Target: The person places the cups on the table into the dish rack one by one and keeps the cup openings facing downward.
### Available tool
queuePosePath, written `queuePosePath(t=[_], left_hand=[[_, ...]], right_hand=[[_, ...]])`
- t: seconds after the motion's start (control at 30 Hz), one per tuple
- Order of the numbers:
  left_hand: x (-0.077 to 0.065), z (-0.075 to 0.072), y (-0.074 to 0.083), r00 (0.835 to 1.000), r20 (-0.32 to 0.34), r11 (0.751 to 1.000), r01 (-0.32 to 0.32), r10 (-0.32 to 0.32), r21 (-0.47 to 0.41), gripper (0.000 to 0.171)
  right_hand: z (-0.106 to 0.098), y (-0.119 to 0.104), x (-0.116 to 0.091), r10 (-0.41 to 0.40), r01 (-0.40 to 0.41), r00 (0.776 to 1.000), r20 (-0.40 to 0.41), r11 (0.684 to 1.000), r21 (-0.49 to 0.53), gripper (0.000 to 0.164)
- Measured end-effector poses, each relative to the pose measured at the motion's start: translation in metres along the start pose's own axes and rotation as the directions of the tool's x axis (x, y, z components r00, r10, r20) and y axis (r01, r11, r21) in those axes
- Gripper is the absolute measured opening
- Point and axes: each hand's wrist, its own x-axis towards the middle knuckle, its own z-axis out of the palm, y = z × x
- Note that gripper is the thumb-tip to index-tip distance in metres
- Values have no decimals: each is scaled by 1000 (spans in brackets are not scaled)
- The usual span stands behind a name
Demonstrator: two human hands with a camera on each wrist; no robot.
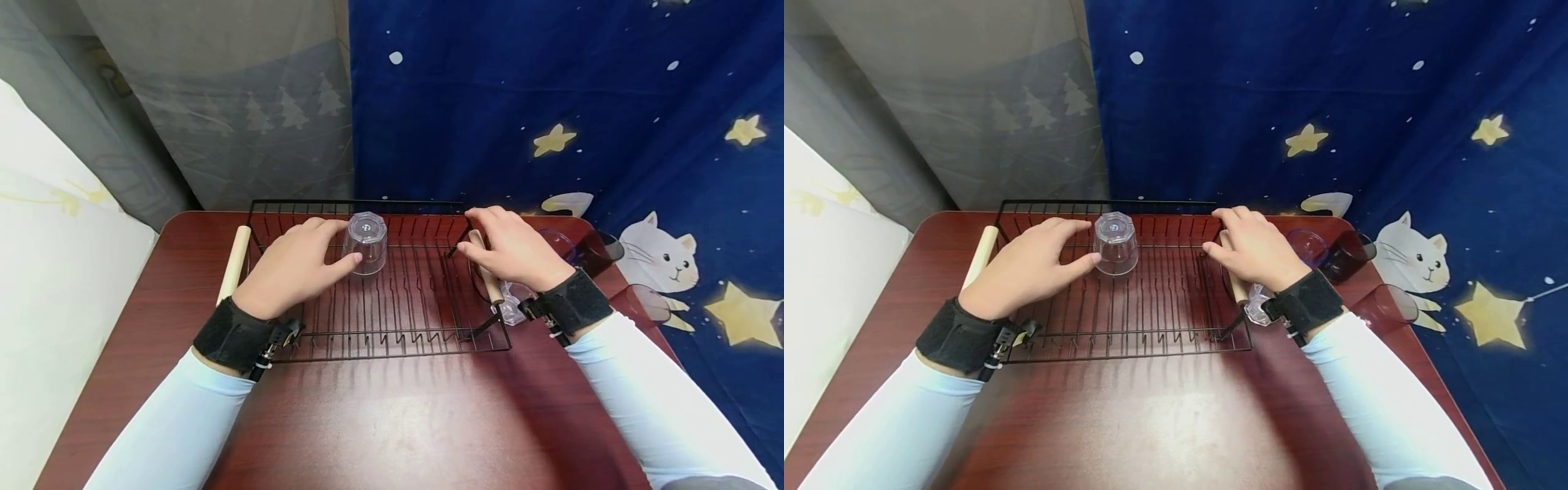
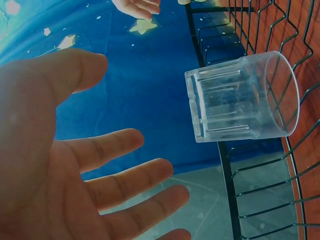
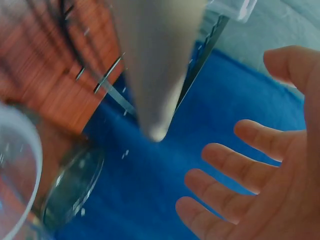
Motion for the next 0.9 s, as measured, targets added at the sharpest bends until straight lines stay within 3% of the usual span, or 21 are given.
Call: queuePosePath(t=[0.2,0.5,0.9], left_hand=[[-1,0,0,1000,3,1000,-1,1,2,67],[-3,4,3,1000,1,1000,-17,17,12,65],[-5,7,3,1000,-14,1000,-18,18,7,64]], right_hand=[[-9,21,-4,61,-60,998,9,998,-36,55],[-9,86,-15,204,-199,976,74,978,-64,57],[1,133,-25,273,-259,948,162,961,-98,71]])
